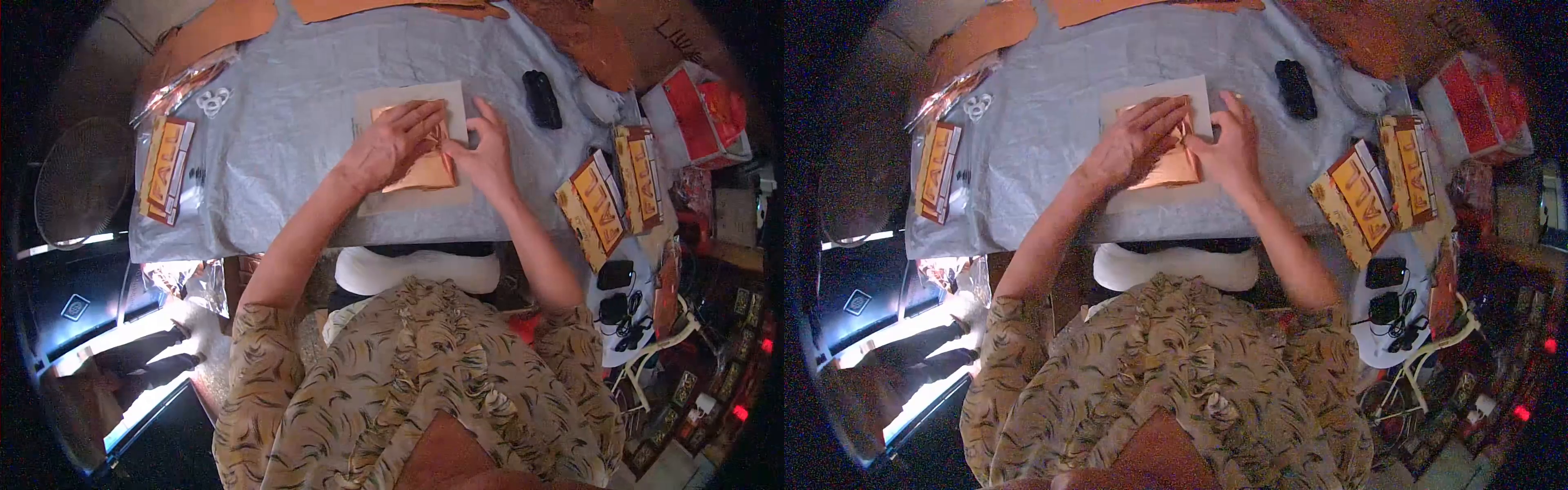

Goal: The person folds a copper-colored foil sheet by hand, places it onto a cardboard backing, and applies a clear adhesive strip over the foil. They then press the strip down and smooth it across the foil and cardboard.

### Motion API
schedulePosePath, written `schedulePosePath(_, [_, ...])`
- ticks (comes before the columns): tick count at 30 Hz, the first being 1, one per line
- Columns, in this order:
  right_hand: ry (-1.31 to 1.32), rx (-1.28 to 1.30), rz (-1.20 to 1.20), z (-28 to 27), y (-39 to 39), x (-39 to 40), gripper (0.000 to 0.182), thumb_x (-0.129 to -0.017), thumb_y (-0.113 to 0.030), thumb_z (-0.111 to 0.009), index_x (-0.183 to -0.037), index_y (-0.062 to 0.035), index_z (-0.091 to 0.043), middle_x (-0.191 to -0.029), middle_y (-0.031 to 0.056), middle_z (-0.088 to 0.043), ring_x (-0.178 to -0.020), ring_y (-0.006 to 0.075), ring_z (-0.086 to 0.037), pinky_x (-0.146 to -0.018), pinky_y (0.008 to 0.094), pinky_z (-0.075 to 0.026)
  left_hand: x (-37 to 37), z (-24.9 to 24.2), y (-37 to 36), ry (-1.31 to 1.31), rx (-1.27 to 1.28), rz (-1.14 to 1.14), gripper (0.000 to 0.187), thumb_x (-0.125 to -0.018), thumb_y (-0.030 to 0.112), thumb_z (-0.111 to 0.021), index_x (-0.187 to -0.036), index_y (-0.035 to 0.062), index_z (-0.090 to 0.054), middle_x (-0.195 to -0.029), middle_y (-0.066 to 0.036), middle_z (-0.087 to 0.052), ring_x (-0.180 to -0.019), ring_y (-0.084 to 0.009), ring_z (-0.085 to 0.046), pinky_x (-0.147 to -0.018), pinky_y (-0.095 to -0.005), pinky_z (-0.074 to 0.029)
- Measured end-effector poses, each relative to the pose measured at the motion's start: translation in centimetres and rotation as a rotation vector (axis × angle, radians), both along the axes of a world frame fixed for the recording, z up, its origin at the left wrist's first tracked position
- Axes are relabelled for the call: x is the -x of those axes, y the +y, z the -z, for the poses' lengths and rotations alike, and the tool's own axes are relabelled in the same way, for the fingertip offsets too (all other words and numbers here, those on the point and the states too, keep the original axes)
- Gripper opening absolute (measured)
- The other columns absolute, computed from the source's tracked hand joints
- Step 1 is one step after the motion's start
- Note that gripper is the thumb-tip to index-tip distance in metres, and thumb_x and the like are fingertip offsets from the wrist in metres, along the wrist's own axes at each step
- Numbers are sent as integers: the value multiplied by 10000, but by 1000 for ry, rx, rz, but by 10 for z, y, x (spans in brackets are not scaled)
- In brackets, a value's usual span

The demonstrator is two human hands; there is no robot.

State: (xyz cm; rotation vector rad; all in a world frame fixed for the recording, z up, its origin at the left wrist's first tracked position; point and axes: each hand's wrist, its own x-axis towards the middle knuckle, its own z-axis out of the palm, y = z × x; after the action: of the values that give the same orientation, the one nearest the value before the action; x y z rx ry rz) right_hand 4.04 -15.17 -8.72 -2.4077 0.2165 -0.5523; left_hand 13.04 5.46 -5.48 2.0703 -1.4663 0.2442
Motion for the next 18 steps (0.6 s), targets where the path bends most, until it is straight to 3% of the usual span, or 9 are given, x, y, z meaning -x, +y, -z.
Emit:
schedulePosePath(7, [-77,-18,24,1,7,2,628,-726,-204,-893,-1258,-39,-603,-1579,234,-457,-1453,413,-439,-1207,486,-346,-2,5,-1,-5,-41,35,535,-951,161,-707,-1431,-29,-568,-1517,-178,-560,-1385,-381,-532,-1162,-447,-454])
schedulePosePath(17, [-83,-41,39,-4,6,9,667,-729,-220,-882,-1296,-28,-588,-1573,218,-444,-1483,414,-386,-1228,505,-309,2,-2,-17,45,-121,35,555,-981,210,-698,-1443,-65,-555,-1518,-228,-538,-1407,-403,-503,-1188,-467,-422])
schedulePosePath(18, [-144,-27,40,-6,2,12,584,-759,-200,-867,-1261,-41,-616,-1510,202,-506,-1421,400,-457,-1179,495,-363,3,-1,-16,43,-130,31,561,-987,216,-693,-1451,-64,-549,-1528,-224,-530,-1412,-400,-496,-1193,-466,-417])
